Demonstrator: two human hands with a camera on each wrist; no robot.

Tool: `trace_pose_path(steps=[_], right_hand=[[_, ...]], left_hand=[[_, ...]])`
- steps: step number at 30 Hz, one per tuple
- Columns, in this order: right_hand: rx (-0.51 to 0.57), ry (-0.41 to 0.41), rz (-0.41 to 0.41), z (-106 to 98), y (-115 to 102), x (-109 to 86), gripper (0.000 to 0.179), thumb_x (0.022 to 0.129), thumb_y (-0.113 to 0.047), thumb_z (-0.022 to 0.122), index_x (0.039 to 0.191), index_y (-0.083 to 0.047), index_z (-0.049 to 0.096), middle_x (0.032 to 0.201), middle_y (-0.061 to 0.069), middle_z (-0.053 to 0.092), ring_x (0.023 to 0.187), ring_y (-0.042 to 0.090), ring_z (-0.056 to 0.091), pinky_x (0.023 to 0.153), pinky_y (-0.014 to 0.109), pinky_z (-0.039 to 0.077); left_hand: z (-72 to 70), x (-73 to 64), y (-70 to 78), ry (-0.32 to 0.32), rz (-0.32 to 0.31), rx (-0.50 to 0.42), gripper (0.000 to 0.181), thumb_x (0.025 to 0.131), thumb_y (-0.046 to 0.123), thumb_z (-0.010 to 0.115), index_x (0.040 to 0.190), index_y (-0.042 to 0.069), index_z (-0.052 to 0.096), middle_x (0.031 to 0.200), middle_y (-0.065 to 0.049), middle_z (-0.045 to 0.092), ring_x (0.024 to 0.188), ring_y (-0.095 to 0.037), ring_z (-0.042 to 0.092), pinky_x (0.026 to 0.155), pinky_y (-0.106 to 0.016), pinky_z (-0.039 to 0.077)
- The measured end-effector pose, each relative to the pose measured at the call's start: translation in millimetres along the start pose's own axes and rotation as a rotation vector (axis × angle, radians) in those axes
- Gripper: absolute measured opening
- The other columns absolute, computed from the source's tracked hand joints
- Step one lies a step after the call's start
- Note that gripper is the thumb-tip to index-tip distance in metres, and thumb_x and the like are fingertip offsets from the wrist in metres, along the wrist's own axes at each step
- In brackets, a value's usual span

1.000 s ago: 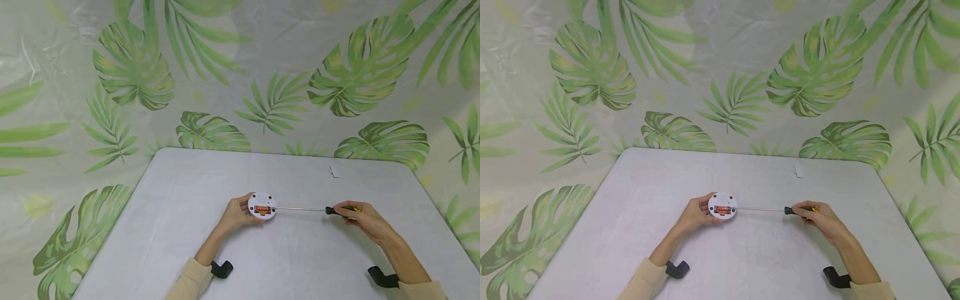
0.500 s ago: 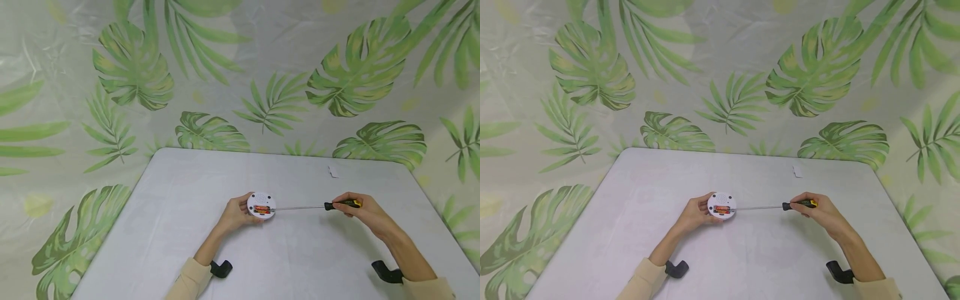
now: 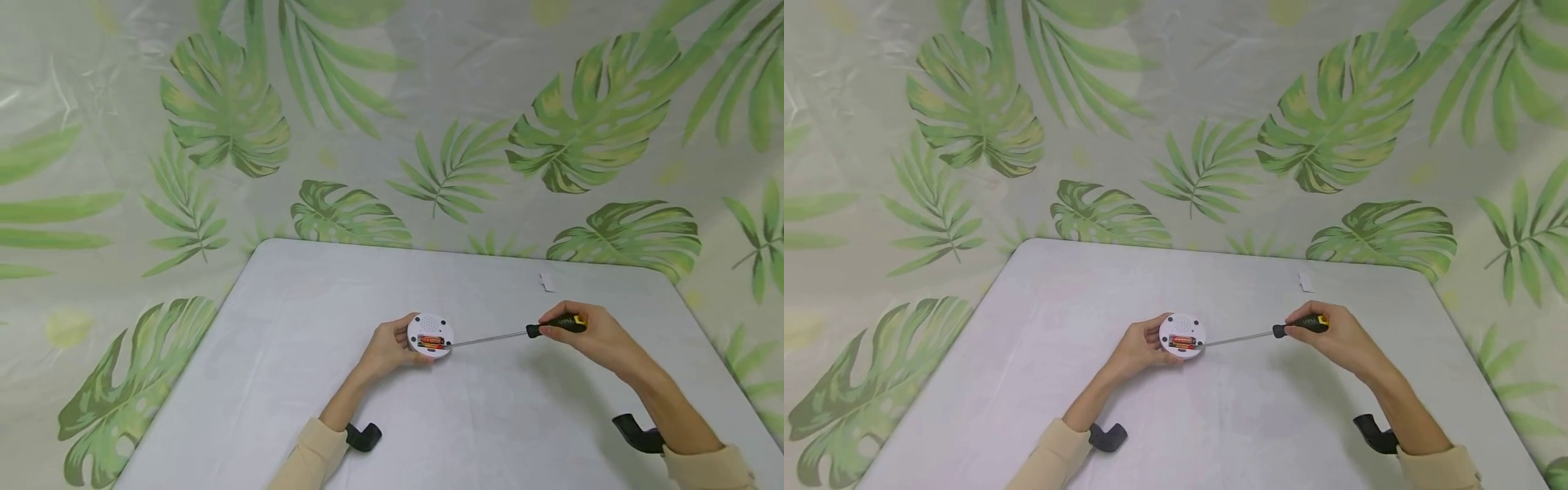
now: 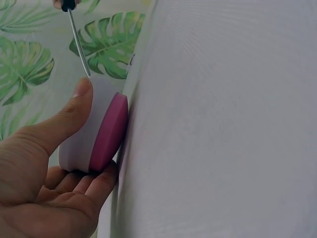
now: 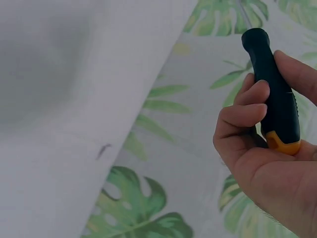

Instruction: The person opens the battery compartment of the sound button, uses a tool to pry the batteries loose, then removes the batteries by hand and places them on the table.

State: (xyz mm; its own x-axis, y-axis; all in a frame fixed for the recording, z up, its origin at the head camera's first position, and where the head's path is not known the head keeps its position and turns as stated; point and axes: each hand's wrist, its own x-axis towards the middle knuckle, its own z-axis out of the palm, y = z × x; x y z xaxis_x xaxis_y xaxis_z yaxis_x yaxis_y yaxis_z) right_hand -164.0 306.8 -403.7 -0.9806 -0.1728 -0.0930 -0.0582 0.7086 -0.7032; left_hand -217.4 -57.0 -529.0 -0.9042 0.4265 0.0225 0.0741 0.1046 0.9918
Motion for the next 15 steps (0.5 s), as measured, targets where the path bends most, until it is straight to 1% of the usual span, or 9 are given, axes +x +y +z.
trace_pose_path(steps=[2,4,10,15], right_hand=[[-0.033,0.013,-0.033,-2.0,-8.5,-1.1,0.029,0.098,-0.038,0.072,0.115,-0.014,0.070,0.123,0.013,0.067,0.093,0.012,0.061,0.073,0.024,0.051],[-0.063,0.030,-0.083,-3.0,-17.4,-1.6,0.025,0.098,-0.034,0.073,0.114,-0.015,0.070,0.120,0.012,0.069,0.091,0.010,0.061,0.071,0.023,0.052],[-0.149,0.085,-0.250,-3.6,-39.3,1.5,0.013,0.095,-0.021,0.077,0.105,-0.017,0.070,0.107,0.003,0.069,0.084,0.003,0.061,0.067,0.021,0.052],[-0.203,0.103,-0.390,-5.4,-50.7,8.4,0.016,0.091,-0.013,0.080,0.101,-0.017,0.070,0.099,-0.003,0.068,0.077,0.001,0.054,0.061,0.021,0.047]], left_hand=[[1.0,0.5,0.3,0.000,0.003,0.013,0.091,0.072,-0.002,0.092,0.152,-0.001,0.047,0.148,-0.018,0.060,0.135,-0.029,0.061,0.106,-0.024,0.054],[1.7,0.3,1.1,0.002,0.004,0.017,0.091,0.072,-0.002,0.092,0.152,-0.002,0.047,0.148,-0.018,0.060,0.135,-0.030,0.061,0.106,-0.025,0.054],[2.3,0.0,2.0,0.010,-0.003,0.024,0.092,0.072,-0.002,0.092,0.152,-0.003,0.046,0.149,-0.018,0.059,0.137,-0.030,0.060,0.106,-0.024,0.054],[2.8,-0.4,0.8,0.017,-0.003,0.048,0.093,0.072,-0.001,0.093,0.152,-0.002,0.047,0.150,-0.017,0.059,0.137,-0.029,0.059,0.107,-0.025,0.053]])
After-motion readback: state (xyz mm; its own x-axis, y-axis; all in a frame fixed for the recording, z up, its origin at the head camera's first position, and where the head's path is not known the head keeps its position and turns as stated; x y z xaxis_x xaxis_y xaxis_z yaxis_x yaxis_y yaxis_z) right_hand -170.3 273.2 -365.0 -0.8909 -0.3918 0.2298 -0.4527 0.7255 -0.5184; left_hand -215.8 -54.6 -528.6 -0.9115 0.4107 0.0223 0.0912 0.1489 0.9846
